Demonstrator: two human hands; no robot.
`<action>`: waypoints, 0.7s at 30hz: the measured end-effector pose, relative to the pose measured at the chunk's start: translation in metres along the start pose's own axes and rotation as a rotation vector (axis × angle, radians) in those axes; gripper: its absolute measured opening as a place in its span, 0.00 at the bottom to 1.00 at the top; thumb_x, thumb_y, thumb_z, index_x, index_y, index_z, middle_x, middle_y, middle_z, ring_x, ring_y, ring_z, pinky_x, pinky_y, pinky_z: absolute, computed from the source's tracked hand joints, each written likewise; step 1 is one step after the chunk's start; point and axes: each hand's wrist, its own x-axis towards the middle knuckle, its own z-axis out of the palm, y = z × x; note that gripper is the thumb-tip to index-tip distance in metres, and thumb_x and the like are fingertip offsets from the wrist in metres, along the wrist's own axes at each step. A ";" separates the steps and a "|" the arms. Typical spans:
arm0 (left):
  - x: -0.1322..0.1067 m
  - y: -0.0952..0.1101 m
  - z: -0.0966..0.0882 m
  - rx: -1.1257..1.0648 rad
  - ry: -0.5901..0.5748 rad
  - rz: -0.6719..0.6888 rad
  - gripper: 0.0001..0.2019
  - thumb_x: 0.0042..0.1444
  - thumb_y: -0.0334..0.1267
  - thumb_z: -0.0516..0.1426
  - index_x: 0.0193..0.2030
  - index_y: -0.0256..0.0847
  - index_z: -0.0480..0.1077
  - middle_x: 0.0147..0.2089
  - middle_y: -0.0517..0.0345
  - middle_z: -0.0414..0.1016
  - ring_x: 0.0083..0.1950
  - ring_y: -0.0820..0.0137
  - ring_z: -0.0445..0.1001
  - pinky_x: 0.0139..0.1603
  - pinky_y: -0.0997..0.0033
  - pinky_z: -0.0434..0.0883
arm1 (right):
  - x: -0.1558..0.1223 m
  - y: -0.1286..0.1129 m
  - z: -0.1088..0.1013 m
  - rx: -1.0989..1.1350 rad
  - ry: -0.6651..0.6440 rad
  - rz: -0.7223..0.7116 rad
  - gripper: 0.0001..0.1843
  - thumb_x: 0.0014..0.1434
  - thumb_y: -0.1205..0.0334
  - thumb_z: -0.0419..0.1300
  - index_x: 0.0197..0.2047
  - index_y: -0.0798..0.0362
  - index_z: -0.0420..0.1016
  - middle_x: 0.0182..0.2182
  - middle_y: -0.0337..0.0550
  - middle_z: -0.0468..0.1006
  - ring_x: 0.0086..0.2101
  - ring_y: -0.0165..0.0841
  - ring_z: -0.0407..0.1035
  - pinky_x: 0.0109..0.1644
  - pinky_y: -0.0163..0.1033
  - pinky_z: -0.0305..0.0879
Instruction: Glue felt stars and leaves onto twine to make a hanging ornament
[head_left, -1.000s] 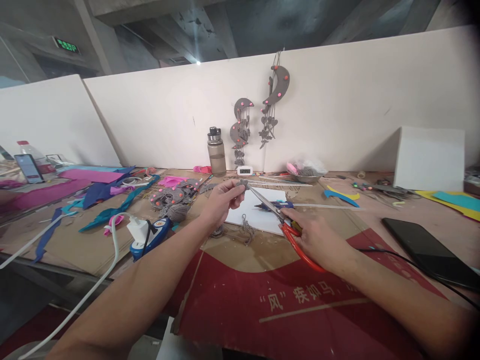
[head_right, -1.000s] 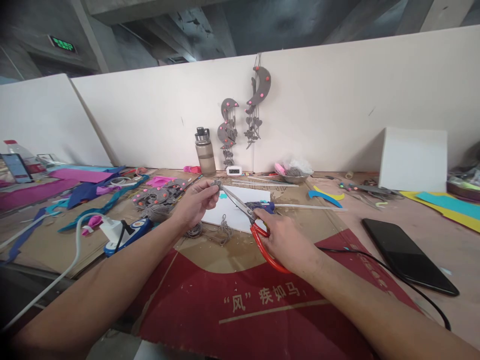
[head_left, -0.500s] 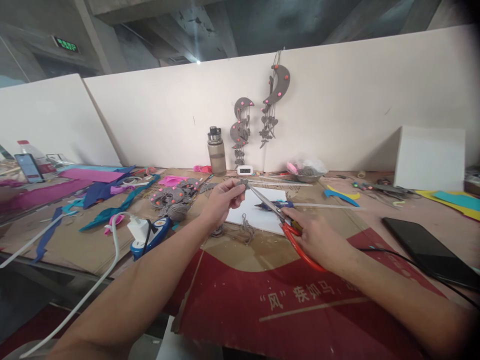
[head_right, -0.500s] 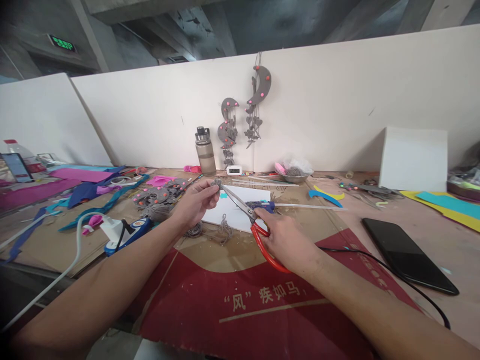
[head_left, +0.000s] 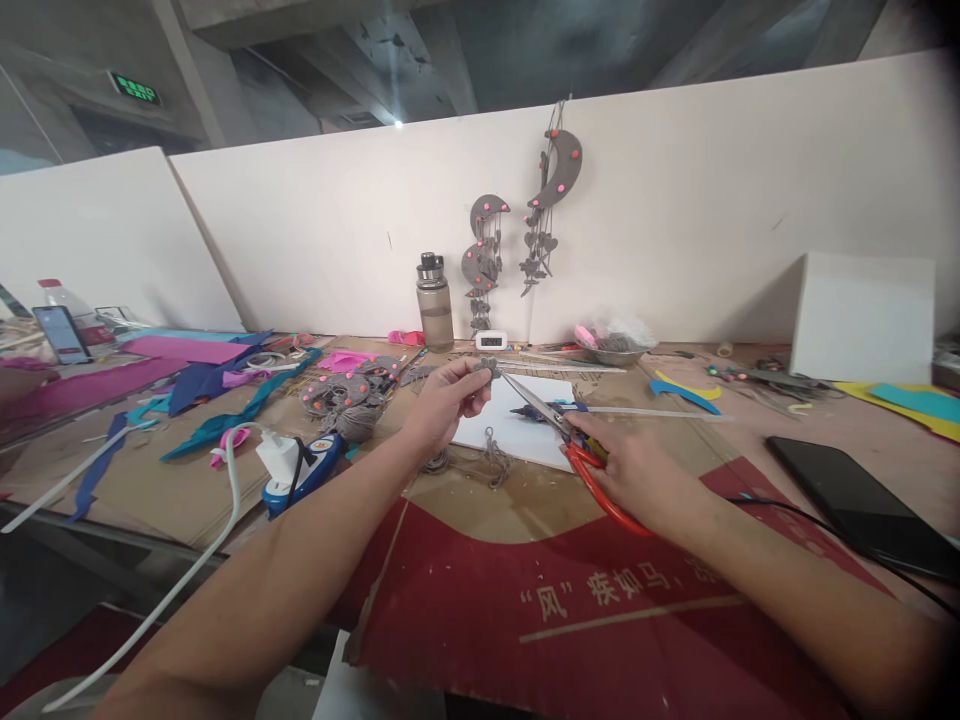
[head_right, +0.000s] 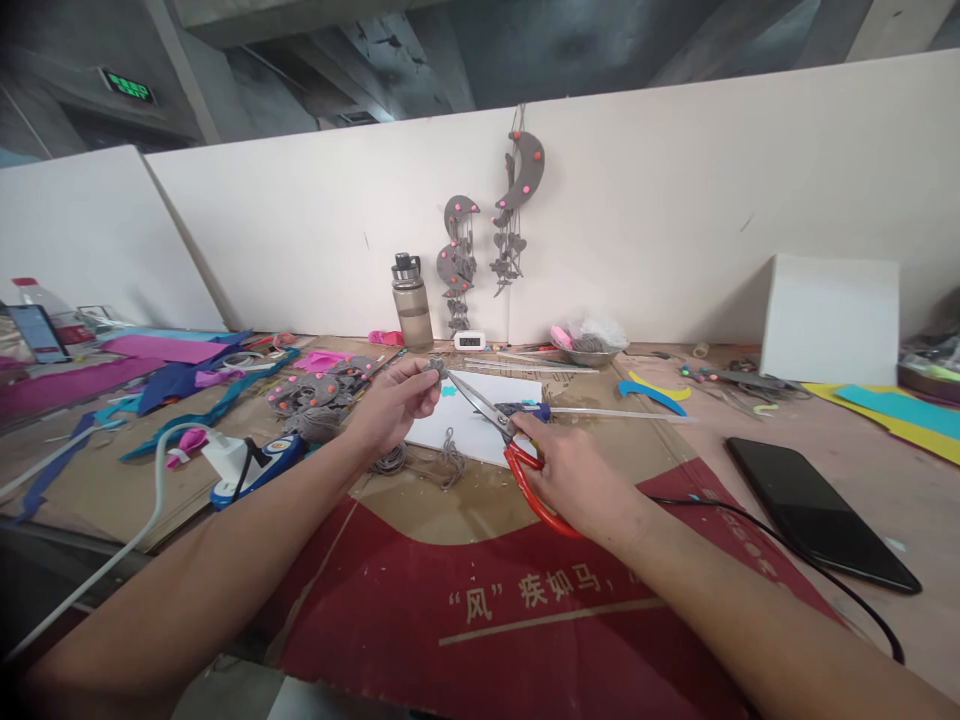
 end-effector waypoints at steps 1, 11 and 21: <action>0.000 0.000 0.000 0.000 0.004 -0.005 0.13 0.50 0.42 0.63 0.29 0.37 0.65 0.23 0.62 0.68 0.21 0.80 0.60 0.22 0.78 0.54 | 0.000 0.000 0.000 0.009 -0.001 -0.003 0.20 0.60 0.60 0.53 0.54 0.53 0.71 0.27 0.43 0.79 0.22 0.31 0.68 0.26 0.34 0.58; 0.000 0.001 0.001 -0.019 -0.022 -0.015 0.13 0.51 0.43 0.61 0.32 0.38 0.63 0.27 0.58 0.74 0.22 0.77 0.68 0.22 0.77 0.57 | 0.003 -0.004 -0.004 0.011 0.038 0.034 0.21 0.63 0.54 0.50 0.56 0.54 0.67 0.39 0.49 0.79 0.31 0.36 0.73 0.36 0.38 0.66; 0.001 -0.001 0.000 -0.016 -0.027 -0.003 0.12 0.52 0.41 0.61 0.31 0.39 0.62 0.26 0.60 0.73 0.21 0.78 0.65 0.22 0.77 0.58 | 0.001 -0.002 -0.001 0.052 -0.049 0.062 0.21 0.64 0.53 0.49 0.57 0.52 0.64 0.41 0.48 0.79 0.36 0.39 0.73 0.39 0.39 0.66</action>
